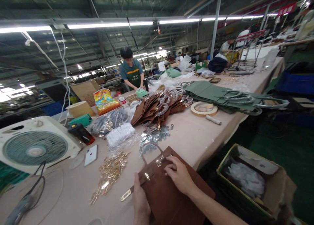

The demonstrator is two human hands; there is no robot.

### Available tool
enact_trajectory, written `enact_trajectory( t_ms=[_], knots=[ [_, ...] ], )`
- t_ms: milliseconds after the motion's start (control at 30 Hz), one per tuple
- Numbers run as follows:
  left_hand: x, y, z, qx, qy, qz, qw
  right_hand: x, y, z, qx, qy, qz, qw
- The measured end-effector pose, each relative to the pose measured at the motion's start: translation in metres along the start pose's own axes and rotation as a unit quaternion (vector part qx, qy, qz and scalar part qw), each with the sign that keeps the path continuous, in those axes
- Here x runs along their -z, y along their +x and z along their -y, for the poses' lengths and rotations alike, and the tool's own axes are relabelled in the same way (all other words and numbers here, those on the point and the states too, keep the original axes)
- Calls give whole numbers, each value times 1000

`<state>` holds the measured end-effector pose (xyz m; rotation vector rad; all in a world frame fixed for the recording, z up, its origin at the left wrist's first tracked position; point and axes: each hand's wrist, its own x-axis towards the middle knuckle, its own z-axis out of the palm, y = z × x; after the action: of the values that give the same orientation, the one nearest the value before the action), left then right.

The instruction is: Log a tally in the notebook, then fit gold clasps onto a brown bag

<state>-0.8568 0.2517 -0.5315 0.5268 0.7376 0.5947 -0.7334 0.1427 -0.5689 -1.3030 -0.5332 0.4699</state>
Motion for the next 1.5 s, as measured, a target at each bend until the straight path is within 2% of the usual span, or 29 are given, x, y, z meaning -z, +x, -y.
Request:
enact_trajectory(
  t_ms=[200,300,433,567,700,800,933,1100,1300,1500],
  knots=[
    [1,2,-1,-9,-1,-3,1000,1,4,5,-28,-33,9,999],
    [3,3,-2,-19,0,-16,1000,8,8,7,28,-112,-11,993],
    [7,3,-6,-31,-10,-25,999,24,16,5,151,-296,-30,943],
    [12,5,-12,-32,-28,-8,999,27,32,0,185,-369,-11,911],
    [21,16,-16,-38,-61,-1,997,16,54,-5,154,-393,33,906],
    [30,25,-18,-44,-74,-3,996,11,70,-10,122,-354,46,926],
    [38,32,-19,-38,-87,-6,995,16,88,-23,71,-283,20,956],
    [46,40,-18,-41,-74,-4,996,23,101,-42,49,-245,-8,968],
    [54,46,-15,-42,-89,-9,995,26,101,-41,41,-259,83,961],
    [54,47,-15,-60,-76,-12,995,28,102,-30,-18,-260,137,956]
  ],
)
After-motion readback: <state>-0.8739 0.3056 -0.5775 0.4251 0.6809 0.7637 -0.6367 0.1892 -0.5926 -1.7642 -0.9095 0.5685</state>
